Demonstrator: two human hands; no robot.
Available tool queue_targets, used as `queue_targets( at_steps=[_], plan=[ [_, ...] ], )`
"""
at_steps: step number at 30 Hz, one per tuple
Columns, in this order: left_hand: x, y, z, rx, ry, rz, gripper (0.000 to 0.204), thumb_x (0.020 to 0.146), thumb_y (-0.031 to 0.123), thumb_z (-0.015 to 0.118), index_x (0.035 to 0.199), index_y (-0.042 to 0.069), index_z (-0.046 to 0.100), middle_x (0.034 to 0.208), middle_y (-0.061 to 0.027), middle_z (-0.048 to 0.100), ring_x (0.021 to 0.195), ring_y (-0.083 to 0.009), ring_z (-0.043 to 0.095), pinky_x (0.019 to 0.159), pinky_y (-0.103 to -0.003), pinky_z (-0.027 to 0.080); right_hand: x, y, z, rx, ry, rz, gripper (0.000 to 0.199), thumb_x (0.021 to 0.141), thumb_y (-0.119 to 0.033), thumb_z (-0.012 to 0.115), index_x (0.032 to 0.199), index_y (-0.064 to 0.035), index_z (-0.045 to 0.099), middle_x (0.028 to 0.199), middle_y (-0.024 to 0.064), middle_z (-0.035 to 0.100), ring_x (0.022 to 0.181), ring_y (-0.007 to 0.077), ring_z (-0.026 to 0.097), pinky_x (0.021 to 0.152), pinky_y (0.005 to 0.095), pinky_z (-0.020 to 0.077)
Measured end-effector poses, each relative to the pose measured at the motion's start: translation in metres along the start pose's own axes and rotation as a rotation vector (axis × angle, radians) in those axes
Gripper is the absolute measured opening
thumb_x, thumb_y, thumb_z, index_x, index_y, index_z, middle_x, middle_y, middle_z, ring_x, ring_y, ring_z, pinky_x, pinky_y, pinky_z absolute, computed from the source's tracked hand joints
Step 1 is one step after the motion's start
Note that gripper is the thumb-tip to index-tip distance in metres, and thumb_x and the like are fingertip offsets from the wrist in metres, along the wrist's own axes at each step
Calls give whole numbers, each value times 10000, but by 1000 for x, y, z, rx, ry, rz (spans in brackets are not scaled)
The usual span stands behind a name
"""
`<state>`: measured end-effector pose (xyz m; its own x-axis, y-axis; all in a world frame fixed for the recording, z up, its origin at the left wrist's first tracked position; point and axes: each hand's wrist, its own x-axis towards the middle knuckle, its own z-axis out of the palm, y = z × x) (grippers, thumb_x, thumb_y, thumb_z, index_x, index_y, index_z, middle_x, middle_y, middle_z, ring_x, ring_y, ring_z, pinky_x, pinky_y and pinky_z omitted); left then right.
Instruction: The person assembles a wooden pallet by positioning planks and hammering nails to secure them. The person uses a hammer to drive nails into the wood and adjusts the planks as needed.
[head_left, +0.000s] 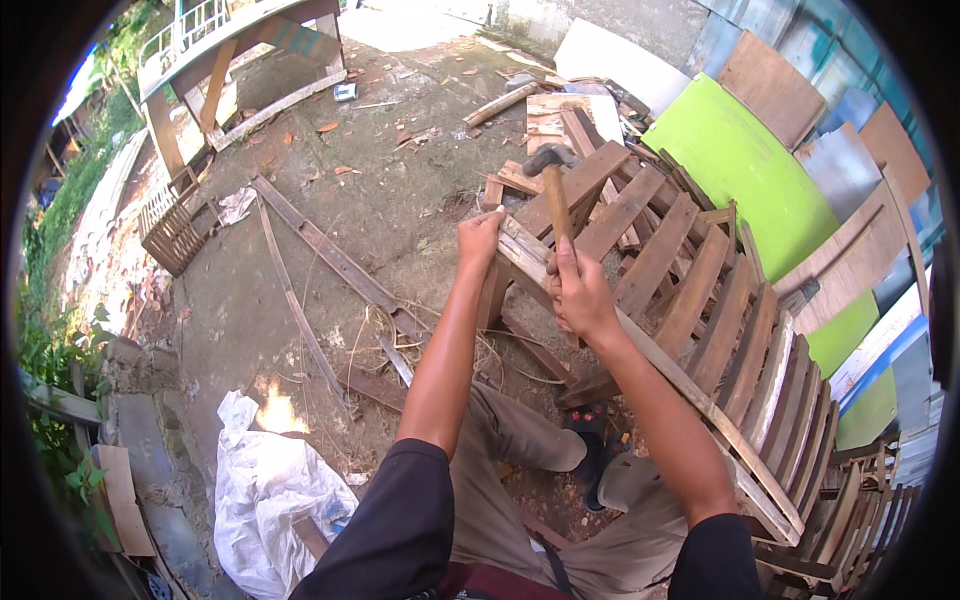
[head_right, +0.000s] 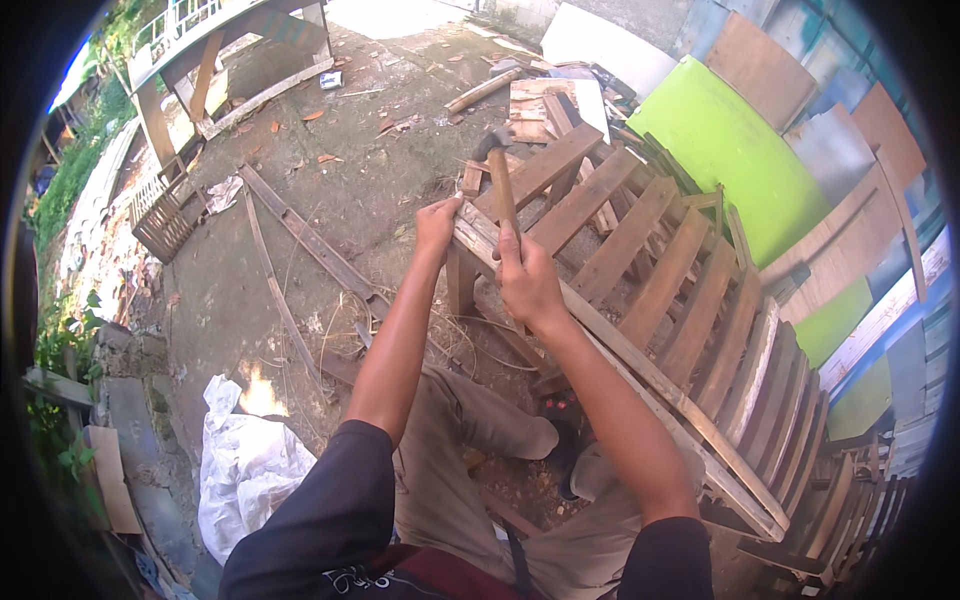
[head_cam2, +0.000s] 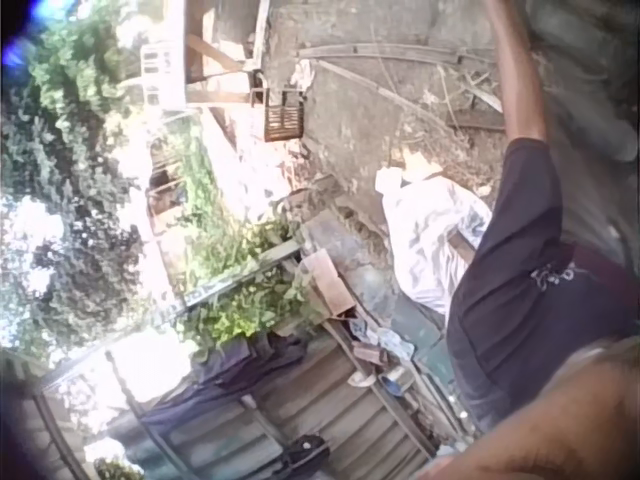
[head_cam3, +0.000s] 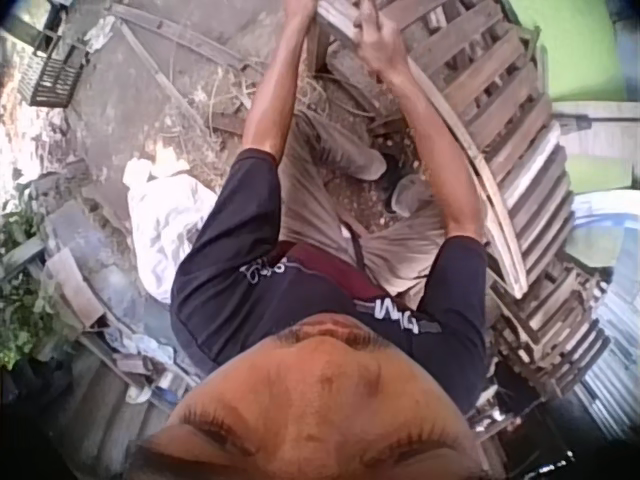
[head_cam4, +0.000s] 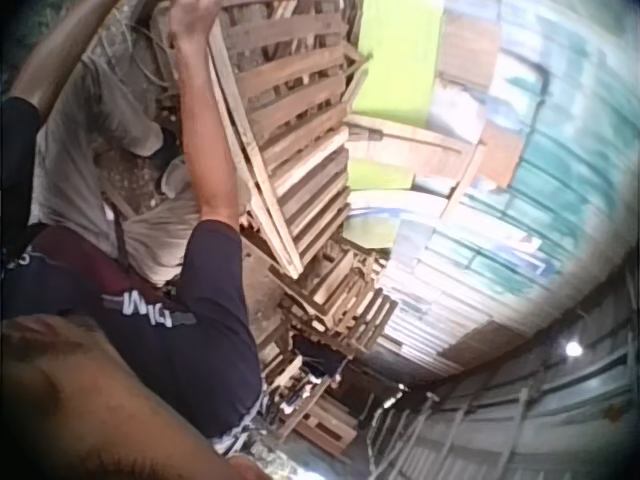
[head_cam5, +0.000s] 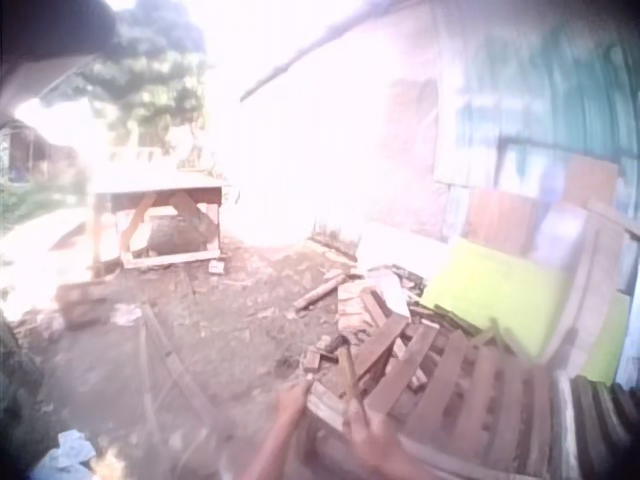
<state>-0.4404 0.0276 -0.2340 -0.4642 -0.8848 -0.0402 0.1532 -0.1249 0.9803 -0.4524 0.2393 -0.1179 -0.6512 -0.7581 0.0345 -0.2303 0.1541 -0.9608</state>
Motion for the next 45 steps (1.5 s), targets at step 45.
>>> queue_targets(
  at_steps=[45],
  plan=[
    [-8, 0, -5, 280, 104, 138, 651, 1099, 440, 312, 1060, -27, 764, 957, -224, 745, 920, -341, 688, 893, -414, 502, -34, -21, 21, -323, -23, 317, 639, 1068, -544, 426, 762, -4, 577, 585, 84, 543, 582, 220, 577, 613, 408, 473]
  ],
)
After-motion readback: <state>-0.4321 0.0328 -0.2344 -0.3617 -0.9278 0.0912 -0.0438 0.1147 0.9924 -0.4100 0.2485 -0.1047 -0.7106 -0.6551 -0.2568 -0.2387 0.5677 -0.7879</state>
